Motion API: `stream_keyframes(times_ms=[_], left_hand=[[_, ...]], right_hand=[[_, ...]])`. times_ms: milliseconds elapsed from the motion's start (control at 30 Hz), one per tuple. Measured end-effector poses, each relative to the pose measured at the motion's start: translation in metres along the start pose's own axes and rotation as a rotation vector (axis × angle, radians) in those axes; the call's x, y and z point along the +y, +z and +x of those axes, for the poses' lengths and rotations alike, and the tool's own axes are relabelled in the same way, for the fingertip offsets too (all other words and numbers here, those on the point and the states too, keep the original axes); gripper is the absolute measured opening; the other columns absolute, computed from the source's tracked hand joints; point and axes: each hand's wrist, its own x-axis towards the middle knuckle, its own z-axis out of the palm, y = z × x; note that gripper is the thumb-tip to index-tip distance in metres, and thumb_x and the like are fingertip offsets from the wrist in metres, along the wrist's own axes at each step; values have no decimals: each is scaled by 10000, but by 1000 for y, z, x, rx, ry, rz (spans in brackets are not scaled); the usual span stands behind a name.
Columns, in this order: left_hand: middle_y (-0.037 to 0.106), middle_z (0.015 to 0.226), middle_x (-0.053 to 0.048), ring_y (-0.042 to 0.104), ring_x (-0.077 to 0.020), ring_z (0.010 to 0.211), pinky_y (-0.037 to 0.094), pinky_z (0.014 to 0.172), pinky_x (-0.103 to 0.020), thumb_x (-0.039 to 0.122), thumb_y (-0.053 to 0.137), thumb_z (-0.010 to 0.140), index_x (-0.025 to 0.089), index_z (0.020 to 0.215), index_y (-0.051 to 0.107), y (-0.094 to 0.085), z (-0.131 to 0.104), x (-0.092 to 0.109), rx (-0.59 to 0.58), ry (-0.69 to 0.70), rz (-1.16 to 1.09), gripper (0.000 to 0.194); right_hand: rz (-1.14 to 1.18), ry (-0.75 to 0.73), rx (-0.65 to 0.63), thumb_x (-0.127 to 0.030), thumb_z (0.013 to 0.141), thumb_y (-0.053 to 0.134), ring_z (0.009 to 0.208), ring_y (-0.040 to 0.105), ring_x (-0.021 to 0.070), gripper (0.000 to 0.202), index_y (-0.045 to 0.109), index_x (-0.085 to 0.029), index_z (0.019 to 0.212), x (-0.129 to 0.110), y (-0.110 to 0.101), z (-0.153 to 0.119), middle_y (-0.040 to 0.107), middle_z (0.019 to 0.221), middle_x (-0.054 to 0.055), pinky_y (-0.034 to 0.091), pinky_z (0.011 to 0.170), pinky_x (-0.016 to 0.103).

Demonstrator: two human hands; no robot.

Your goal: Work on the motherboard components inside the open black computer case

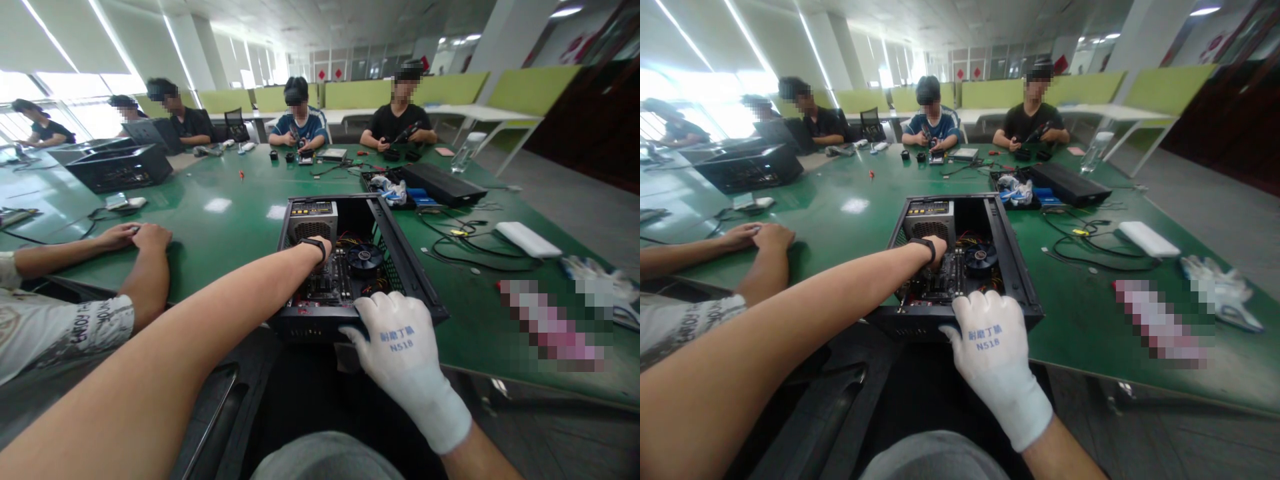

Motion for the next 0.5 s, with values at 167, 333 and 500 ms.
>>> stream_keyframes(times_ms=[167,333,500], left_hand=[[733,1102,-139,682,-292,1034,559,875,-296,297,880,462,136,1108,740,-3,-6,0,7,-12,-16,680],[731,1108,-142,682,-284,1036,554,877,-287,296,881,472,129,1134,727,-8,-12,1,-22,-31,-22,700],[729,1106,-150,678,-287,1044,548,881,-286,327,891,453,141,1128,730,-4,-5,0,-7,-22,-30,719]], right_hand=[[-10,-3,-1,-444,810,659,775,447,225,236,595,-233,894,0,1,0,560,809,45,158,665,347],[-5,-4,-2,-449,814,653,775,454,236,237,590,-237,897,-1,0,0,563,811,46,161,667,351],[4,-1,-9,-441,816,649,780,460,246,223,588,-242,895,0,0,0,567,816,46,165,670,353]])
